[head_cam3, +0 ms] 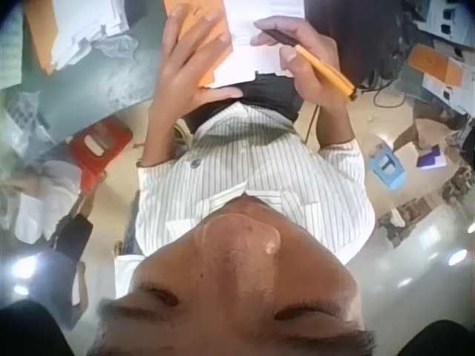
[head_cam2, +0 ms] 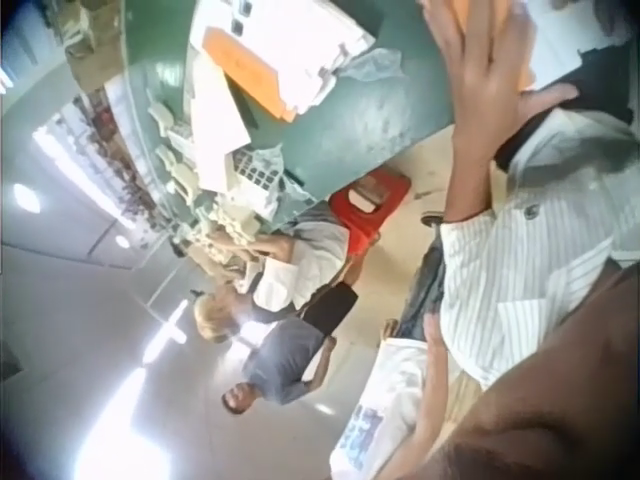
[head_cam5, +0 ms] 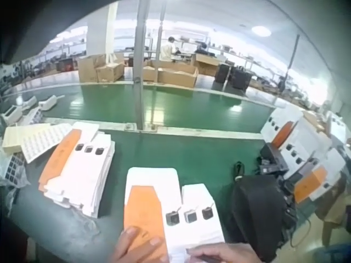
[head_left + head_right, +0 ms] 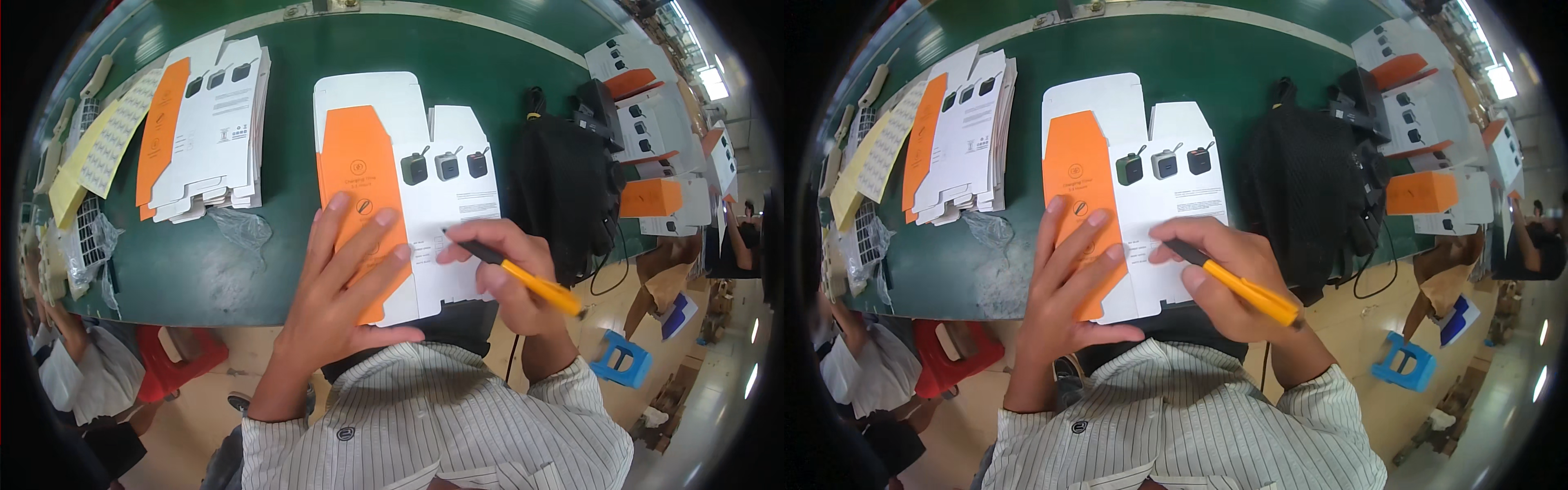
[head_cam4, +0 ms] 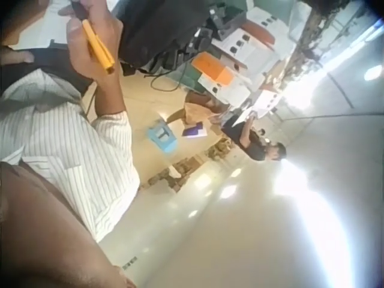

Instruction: The person assembles product packaging cardboard boxes and marks them with a marking pen.

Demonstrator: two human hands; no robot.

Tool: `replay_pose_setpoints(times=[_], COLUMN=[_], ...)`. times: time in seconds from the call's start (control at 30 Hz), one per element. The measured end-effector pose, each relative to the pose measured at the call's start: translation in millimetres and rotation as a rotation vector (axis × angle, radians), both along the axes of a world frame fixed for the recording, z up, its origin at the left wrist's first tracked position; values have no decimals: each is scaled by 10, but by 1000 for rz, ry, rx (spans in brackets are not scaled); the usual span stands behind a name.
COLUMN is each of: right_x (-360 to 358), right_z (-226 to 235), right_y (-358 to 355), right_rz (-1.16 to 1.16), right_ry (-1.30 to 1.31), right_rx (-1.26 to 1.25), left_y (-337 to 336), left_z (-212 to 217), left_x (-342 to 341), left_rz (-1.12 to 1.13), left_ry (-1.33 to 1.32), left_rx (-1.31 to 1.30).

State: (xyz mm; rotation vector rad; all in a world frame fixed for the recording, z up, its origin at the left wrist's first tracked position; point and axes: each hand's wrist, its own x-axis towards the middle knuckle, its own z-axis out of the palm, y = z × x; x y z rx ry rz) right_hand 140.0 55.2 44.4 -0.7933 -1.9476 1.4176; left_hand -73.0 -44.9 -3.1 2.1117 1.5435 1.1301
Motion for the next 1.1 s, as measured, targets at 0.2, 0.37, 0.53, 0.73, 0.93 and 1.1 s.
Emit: replay_pose_setpoints(times=[0.2, 0.37, 0.53, 0.73, 0.93, 1.1], right_x=[1, 42, 12, -33, -37, -27], right_z=[-79, -162, -186, -239, -232, -211], right_y=[22, 76, 39, 36, 38, 40], right_rz=[38, 58, -27, -46, -33, -18], right_ry=[5, -101, -72, -56, -62, -83], right_rx=[48, 172, 210, 361, 370, 359], left_y=[12, 22, 23, 18, 12, -4], left_z=[3, -40, -50, -40, -53, -57], left_x=[11, 13, 30, 23, 34, 49], left_rz=[20, 27, 38, 49, 55, 61], left_ry=[33, 66, 64, 87, 83, 74], left_rx=[-9, 10, -1, -13, -11, -23])
